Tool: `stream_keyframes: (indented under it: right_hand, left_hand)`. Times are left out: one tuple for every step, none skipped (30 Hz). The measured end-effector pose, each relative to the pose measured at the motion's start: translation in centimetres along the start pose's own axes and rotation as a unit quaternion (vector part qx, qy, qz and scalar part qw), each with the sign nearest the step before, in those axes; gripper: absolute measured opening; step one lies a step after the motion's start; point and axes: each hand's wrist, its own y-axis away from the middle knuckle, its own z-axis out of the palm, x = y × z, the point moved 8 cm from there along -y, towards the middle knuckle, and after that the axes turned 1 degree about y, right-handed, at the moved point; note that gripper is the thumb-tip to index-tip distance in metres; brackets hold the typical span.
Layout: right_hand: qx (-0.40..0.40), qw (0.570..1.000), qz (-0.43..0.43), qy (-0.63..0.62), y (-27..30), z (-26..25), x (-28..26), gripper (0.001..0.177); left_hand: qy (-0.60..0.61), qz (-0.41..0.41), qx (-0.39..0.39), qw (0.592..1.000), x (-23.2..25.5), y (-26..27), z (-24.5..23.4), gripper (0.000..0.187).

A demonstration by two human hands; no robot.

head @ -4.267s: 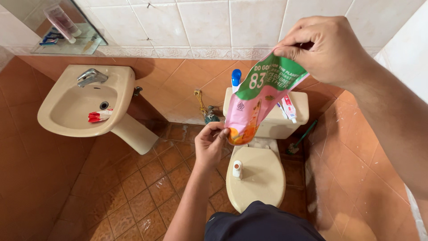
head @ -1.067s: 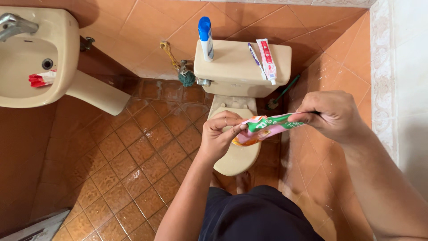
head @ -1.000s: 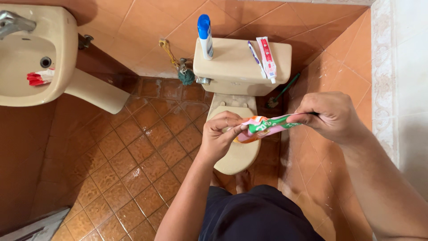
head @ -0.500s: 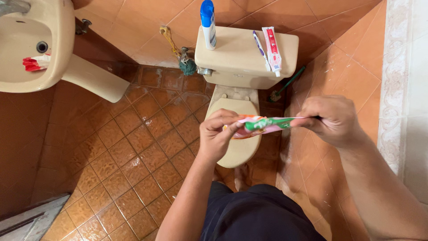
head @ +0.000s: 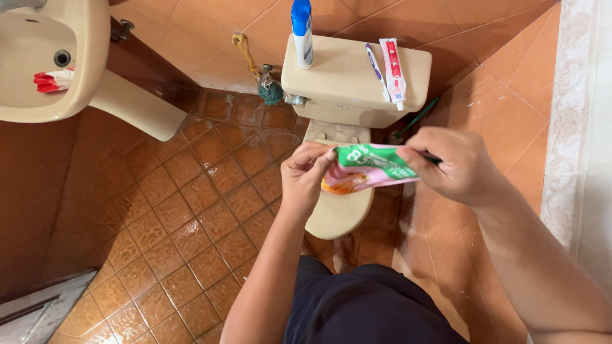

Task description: The person pours liquid from a refill pouch into a white soap dispenser bottle, then secures the pump. They rinse the dispenser under running water using a pink scoop and place the bottle on the toilet tank.

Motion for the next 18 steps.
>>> stream_keyframes:
  right_hand:
    - [0.001,1.0,-0.005,-0.002,-0.6,0.0,0.0,0.014]
    - [0.002,1.0,-0.011,-0.005,-1.2,0.2,0.0,0.015]
    - [0.004,1.0,-0.016,-0.008,-1.6,0.2,0.0,0.015]
    - [0.006,1.0,-0.018,-0.003,-1.8,0.1,0.0,0.015]
    - [0.009,1.0,-0.02,0.002,-1.9,-0.1,0.0,0.015]
    - [0.01,1.0,-0.022,0.007,-2.0,-0.3,-0.1,0.015]
    - [0.009,1.0,-0.025,0.011,-2.1,-0.4,-0.1,0.016]
    - [0.009,0.999,-0.029,0.014,-2.3,-0.5,-0.2,0.016]
    - [0.008,0.999,-0.033,0.018,-2.4,-0.5,-0.2,0.017]
    - [0.011,0.999,-0.024,0.024,-2.7,-0.5,0.0,0.018]
    - [0.014,0.999,-0.015,0.029,-3.1,-0.3,0.4,0.019]
    - [0.016,0.999,-0.005,0.034,-3.4,0.0,0.7,0.02]
    - [0.021,0.999,0.016,0.041,-4.0,0.4,1.6,0.02]
    - [0.026,0.998,0.038,0.049,-4.9,0.7,2.7,0.02]
    - [0.03,0.996,0.059,0.057,-5.7,1.1,3.9,0.02]
    - [0.036,0.996,0.065,0.058,-6.5,1.6,4.8,0.021]
    - [0.041,0.995,0.071,0.058,-7.2,2.2,5.8,0.021]
    - [0.048,0.994,0.076,0.059,-8.0,2.7,6.8,0.022]
  left_hand:
    - [0.003,-0.003,0.007,1.0,-0.4,-0.2,-0.1,0.011]
    - [0.006,-0.006,0.014,1.0,-0.7,-0.5,-0.2,0.011]
    - [0.008,-0.008,0.021,1.0,-0.8,-0.6,-0.4,0.012]
    - [0.002,-0.002,0.02,1.0,-0.7,-0.7,-0.4,0.012]
    - [-0.004,0.004,0.019,1.0,-0.6,-0.7,-0.4,0.013]
    - [-0.01,0.01,0.019,1.0,-0.4,-0.7,-0.4,0.014]
    - [-0.015,0.011,0.014,1.0,-0.3,-0.8,-0.3,0.015]
    - [-0.021,0.013,0.01,1.0,-0.1,-1.0,-0.3,0.016]
    - [-0.027,0.015,0.005,0.999,0.1,-1.2,-0.2,0.017]
    - [-0.027,0.013,0.008,1.0,0.1,-1.6,-0.1,0.024]
    - [-0.027,0.011,0.011,1.0,0.1,-1.9,-0.1,0.031]
    - [-0.027,0.008,0.015,0.999,0.0,-2.1,-0.2,0.039]
    - [-0.06,0.0,0.03,0.998,-0.2,-2.4,-0.7,0.042]
    - [-0.091,-0.009,0.045,0.995,-0.5,-2.5,-1.4,0.045]
    - [-0.122,-0.018,0.06,0.991,-0.9,-2.6,-2.2,0.047]
    - [-0.122,-0.03,0.07,0.99,-1.6,-2.3,-2.9,0.044]
    - [-0.123,-0.043,0.08,0.988,-2.2,-1.8,-3.6,0.04]
    - [-0.124,-0.053,0.09,0.987,-2.8,-1.4,-4.4,0.037]
